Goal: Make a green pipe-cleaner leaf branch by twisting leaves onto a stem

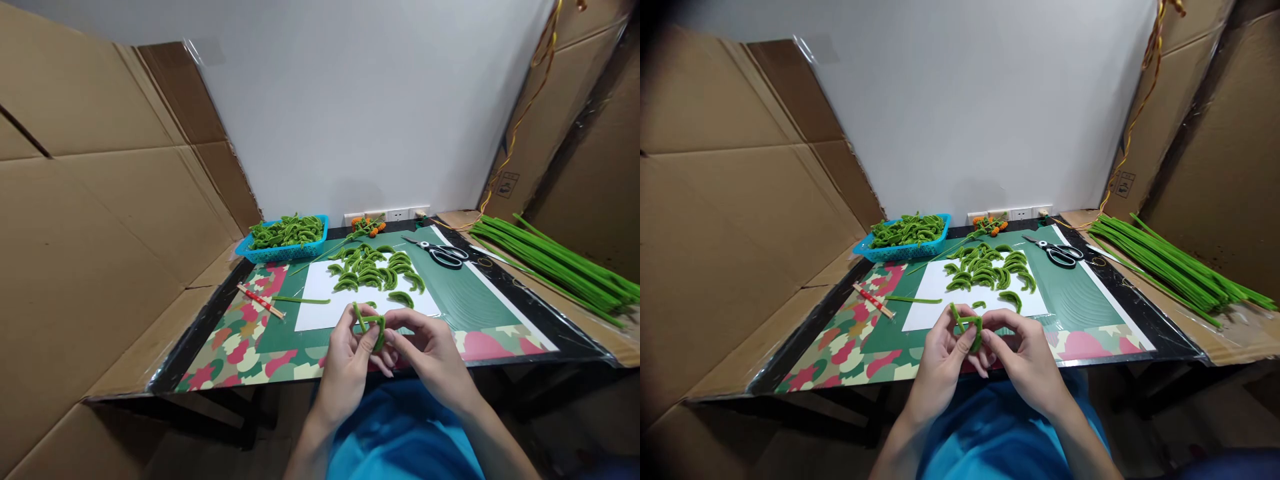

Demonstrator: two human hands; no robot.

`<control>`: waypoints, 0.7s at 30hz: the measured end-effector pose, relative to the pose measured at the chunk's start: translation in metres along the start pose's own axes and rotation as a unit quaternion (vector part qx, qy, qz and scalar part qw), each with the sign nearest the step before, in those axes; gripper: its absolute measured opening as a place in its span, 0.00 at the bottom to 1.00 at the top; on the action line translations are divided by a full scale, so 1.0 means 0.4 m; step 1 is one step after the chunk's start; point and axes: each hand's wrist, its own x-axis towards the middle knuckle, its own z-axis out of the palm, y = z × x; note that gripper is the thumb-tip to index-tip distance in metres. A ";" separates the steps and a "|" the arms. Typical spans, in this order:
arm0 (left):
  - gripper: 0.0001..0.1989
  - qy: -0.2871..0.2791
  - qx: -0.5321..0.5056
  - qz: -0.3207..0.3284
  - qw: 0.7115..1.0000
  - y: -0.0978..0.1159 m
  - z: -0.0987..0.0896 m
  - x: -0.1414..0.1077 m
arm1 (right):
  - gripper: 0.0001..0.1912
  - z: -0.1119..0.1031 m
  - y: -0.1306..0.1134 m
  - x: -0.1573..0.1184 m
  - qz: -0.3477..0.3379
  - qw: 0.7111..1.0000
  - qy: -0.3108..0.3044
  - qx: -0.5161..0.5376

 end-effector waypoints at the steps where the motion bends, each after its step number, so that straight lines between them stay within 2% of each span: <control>1: 0.13 0.000 0.000 0.001 1.000 0.001 0.000 0.000 | 0.14 0.000 -0.001 0.000 0.001 1.000 -0.001 -0.003; 11: 0.14 -0.033 0.005 -0.021 0.999 0.005 -0.007 -0.003 | 0.14 0.006 -0.004 0.004 0.015 1.000 -0.012 -0.007; 21: 0.12 -0.030 0.010 -0.030 0.999 0.008 0.002 0.000 | 0.14 0.021 -0.003 0.002 0.015 0.999 0.033 -0.025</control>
